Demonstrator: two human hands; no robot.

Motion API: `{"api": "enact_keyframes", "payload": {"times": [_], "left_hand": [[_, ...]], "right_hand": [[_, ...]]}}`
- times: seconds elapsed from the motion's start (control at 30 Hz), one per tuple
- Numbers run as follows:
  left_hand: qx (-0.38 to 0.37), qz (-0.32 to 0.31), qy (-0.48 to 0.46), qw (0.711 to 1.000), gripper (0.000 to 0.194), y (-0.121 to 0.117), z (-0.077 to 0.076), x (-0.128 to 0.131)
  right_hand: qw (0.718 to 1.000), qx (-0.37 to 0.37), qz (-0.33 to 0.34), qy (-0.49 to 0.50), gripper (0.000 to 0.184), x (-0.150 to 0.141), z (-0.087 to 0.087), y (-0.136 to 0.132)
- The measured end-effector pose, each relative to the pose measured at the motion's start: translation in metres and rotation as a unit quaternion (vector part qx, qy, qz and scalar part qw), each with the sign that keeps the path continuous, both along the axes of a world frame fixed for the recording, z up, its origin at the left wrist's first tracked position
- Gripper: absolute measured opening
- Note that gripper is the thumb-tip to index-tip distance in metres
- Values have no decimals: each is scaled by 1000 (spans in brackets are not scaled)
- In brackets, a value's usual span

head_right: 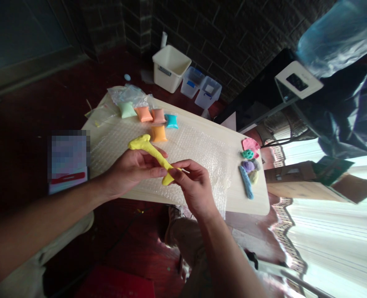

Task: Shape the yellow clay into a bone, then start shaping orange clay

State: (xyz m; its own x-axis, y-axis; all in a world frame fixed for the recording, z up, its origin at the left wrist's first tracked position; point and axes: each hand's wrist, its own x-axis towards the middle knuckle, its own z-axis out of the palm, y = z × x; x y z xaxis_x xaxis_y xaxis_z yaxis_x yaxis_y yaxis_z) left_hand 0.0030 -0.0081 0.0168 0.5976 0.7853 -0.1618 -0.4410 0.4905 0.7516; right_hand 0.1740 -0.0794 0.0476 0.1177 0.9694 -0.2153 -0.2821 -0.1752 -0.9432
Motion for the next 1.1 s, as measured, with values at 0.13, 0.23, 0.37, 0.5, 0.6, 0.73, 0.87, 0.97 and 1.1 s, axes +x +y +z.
{"api": "enact_keyframes", "payload": {"times": [0.13,0.23,0.37,0.5,0.6,0.73,0.87,0.97,1.1], "left_hand": [[4,-7,2,1000,45,0,0,0],[10,-7,18,1000,47,0,-1,-1],[11,-5,32,999,46,1,-3,-1],[5,-8,14,1000,44,1,-5,0],[9,-4,0,1000,39,1,-5,0],[20,14,3,1000,31,1,-5,1],[17,16,20,1000,32,0,-6,0],[13,19,28,999,33,0,-6,0],[15,27,17,999,33,1,-5,-1]], "right_hand": [[1000,-11,-5,19,17,-1,2,1],[1000,-13,-2,4,17,-1,-1,1],[1000,1,-2,-30,18,1,-5,0],[1000,2,-3,-28,15,1,-3,-1],[999,14,1,-40,13,1,-2,-1],[997,32,7,-73,22,-2,-2,-2],[995,22,1,-98,28,-5,-2,-2],[996,17,0,-85,30,-5,-2,-1],[999,18,1,-38,22,-3,0,1]]}}
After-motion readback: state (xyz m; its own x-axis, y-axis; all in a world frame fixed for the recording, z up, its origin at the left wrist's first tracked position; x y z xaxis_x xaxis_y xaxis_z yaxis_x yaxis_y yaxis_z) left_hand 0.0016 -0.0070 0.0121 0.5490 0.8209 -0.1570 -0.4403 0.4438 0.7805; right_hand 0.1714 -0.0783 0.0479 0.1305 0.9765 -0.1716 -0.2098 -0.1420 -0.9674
